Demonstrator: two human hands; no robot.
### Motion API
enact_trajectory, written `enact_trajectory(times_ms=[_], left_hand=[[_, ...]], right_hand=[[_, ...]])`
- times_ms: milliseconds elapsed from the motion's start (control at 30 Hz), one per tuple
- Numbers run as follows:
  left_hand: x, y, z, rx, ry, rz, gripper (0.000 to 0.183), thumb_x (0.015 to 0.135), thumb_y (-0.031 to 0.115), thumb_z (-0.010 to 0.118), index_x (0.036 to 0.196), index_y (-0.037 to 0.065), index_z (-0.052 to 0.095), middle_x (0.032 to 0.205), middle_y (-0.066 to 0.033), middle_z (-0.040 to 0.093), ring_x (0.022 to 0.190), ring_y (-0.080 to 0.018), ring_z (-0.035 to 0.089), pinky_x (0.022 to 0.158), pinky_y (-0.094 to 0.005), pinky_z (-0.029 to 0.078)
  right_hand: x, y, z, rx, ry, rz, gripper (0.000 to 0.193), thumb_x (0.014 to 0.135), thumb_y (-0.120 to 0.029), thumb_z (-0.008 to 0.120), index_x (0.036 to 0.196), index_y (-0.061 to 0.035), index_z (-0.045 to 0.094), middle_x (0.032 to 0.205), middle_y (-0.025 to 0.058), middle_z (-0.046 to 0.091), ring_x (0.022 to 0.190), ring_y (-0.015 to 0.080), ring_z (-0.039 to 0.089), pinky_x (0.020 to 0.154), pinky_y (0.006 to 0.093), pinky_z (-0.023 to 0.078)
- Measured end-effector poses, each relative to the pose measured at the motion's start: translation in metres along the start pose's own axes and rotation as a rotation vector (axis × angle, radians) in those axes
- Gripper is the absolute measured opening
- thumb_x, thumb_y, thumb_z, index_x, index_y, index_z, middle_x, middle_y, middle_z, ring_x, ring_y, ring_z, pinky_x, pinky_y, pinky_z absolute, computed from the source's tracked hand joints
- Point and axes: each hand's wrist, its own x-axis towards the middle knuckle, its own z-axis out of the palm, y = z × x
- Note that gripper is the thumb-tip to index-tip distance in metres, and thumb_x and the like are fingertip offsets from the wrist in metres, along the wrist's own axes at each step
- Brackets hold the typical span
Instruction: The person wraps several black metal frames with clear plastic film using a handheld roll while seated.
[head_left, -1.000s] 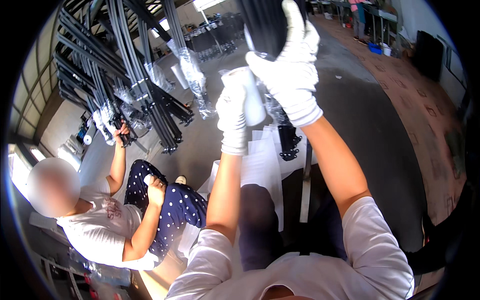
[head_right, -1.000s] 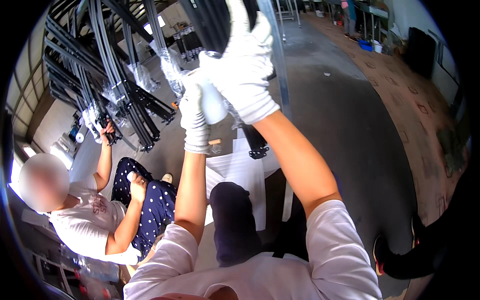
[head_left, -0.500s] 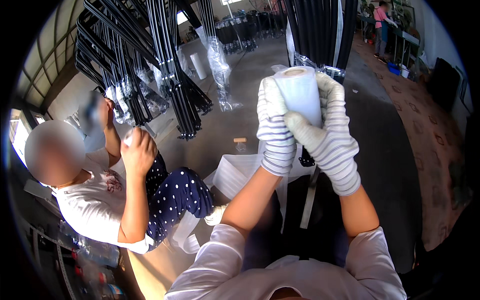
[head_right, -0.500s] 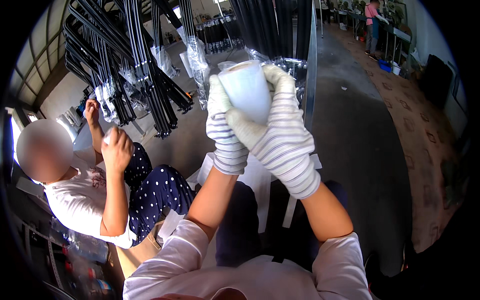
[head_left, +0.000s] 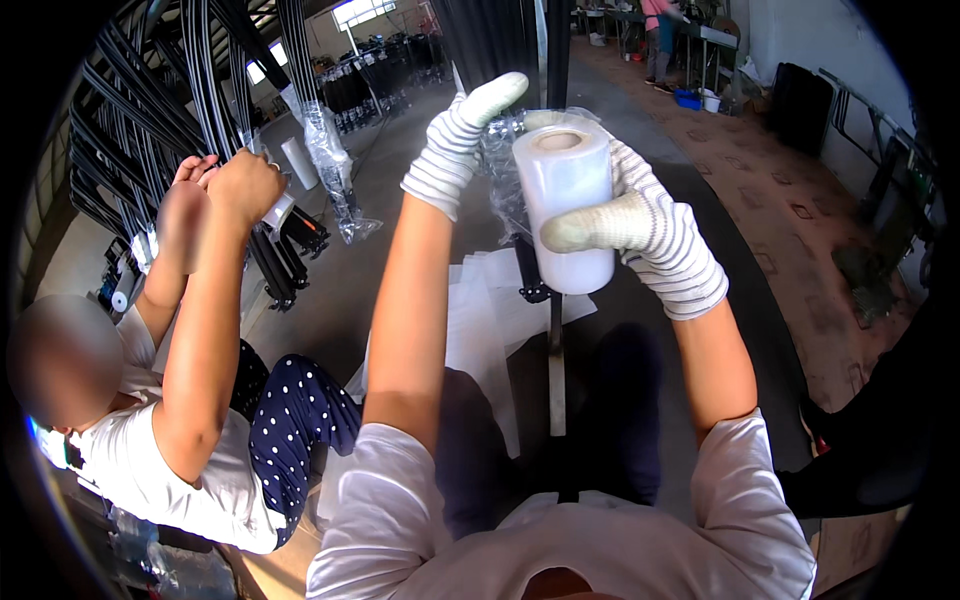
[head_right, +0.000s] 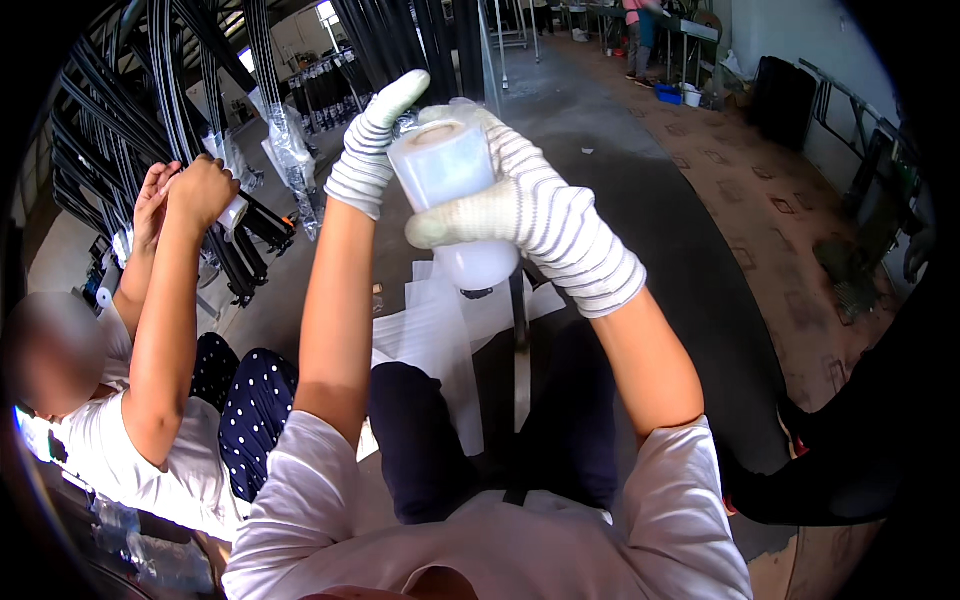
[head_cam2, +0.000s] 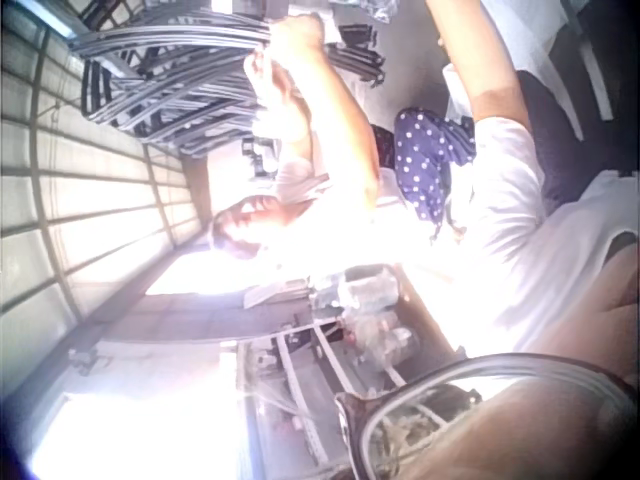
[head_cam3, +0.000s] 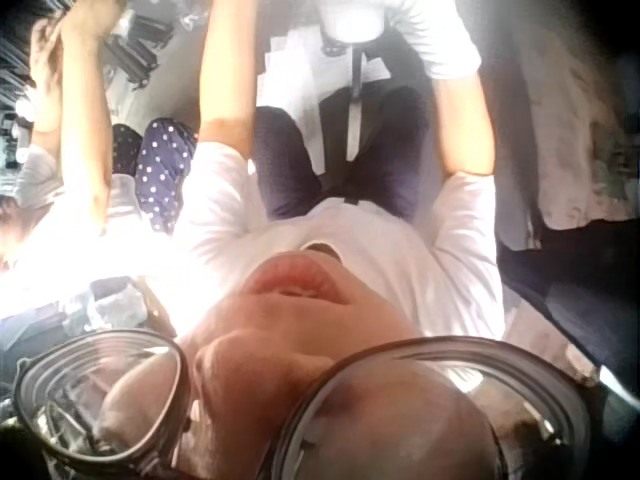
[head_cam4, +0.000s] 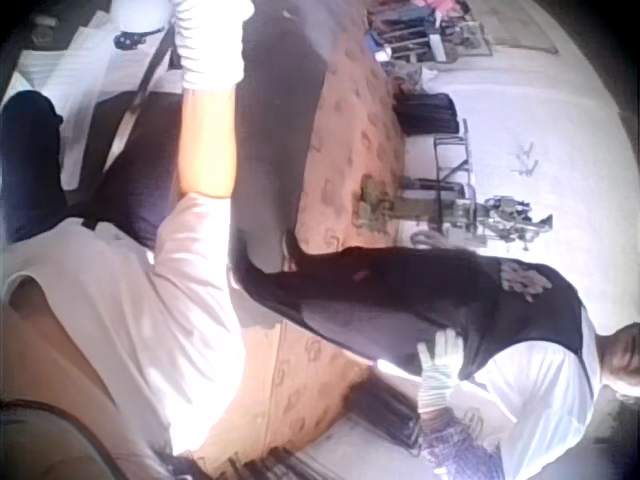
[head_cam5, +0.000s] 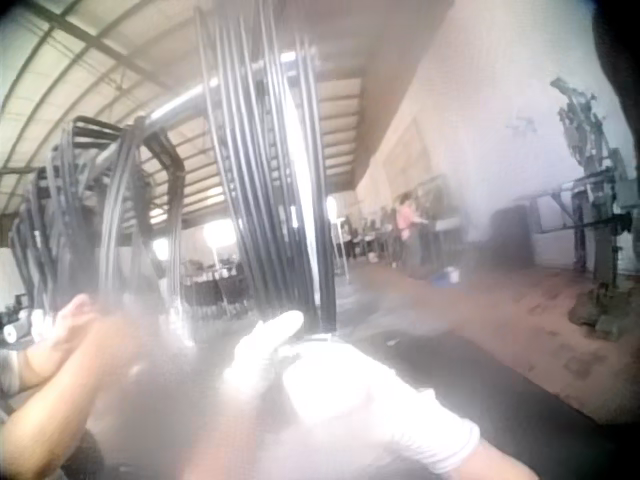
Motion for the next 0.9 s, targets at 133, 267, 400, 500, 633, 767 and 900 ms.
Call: enact_trajectory(times_ms=[133,267,400,500,633,767,900], left_hand=[[0.018,-0.010,-0.019,-0.216,-0.223,-0.088,0.023,0.069,0.007,0.060,0.091,-0.002,0.060,0.082,-0.0109,0.062,0.075,-0.0203,0.061,0.072,-0.0321,0.051],[0.001,0.001,-0.003,-0.289,-0.208,-0.010,0.019,0.069,0.004,0.059,0.087,-0.004,0.059,0.080,-0.0131,0.062,0.075,-0.0213,0.062,0.074,-0.0344,0.051],[-0.003,0.006,0.003,-0.254,-0.210,-0.027,0.027,0.070,0.010,0.061,0.095,-0.001,0.058,0.086,-0.0094,0.061,0.078,-0.0167,0.059,0.074,-0.0269,0.047],[-0.015,0.014,0.008,0.080,-0.069,0.169,0.031,0.073,0.019,0.062,0.098,0.001,0.057,0.091,-0.0068,0.060,0.083,-0.0137,0.056,0.075,-0.0255,0.044],[-0.016,0.004,-0.007,1.053,0.413,0.716,0.034,0.079,0.031,0.056,0.099,0.004,0.054,0.083,-0.0090,0.056,0.080,-0.0196,0.054,0.072,-0.0313,0.042],[-0.004,-0.009,-0.044,0.526,0.380,0.558,0.035,0.087,0.027,0.043,0.111,0.002,0.045,0.104,-0.0106,0.053,0.093,-0.0189,0.052,0.084,-0.0295,0.039],[-0.003,-0.014,-0.048,-0.282,0.237,0.040,0.027,0.080,0.023,0.056,0.098,0.002,0.055,0.091,-0.0071,0.059,0.080,-0.0140,0.056,0.073,-0.0269,0.046]], right_hand=[[-0.002,-0.014,-0.048,-0.243,0.141,-0.116,0.071,0.042,-0.014,0.082,0.104,-0.0057,0.049,0.090,0.0044,0.057,0.083,0.0150,0.054,0.076,0.0293,0.045],[0.051,0.002,-0.103,-0.523,0.518,-0.282,0.062,0.048,0.006,0.074,0.103,-0.0039,0.045,0.082,0.0086,0.057,0.072,0.0167,0.057,0.064,0.0303,0.050],[0.126,0.065,-0.128,0.345,0.216,-0.085,0.059,0.053,0.010,0.059,0.108,-0.0024,0.045,0.076,0.0158,0.057,0.060,0.0228,0.058,0.047,0.0307,0.049],[0.162,0.082,-0.082,0.539,-0.078,-0.250,0.039,0.064,0.003,0.057,0.103,0.0061,0.051,0.087,0.0144,0.061,0.073,0.0202,0.061,0.053,0.0298,0.053],[0.175,0.092,-0.066,0.922,-0.210,-0.044,0.017,0.079,-0.014,0.048,0.086,0.0001,0.056,0.079,0.0092,0.059,0.071,0.0175,0.059,0.064,0.0257,0.049],[0.186,0.097,-0.052,0.851,-0.233,-0.012,0.021,0.081,-0.013,0.043,0.093,0.0007,0.053,0.086,0.0108,0.058,0.079,0.0193,0.057,0.070,0.0280,0.048],[0.184,0.097,-0.053,0.690,-0.134,-0.002,0.025,0.083,-0.012,0.038,0.100,0.0013,0.051,0.094,0.0124,0.056,0.086,0.0210,0.055,0.077,0.0303,0.046]])
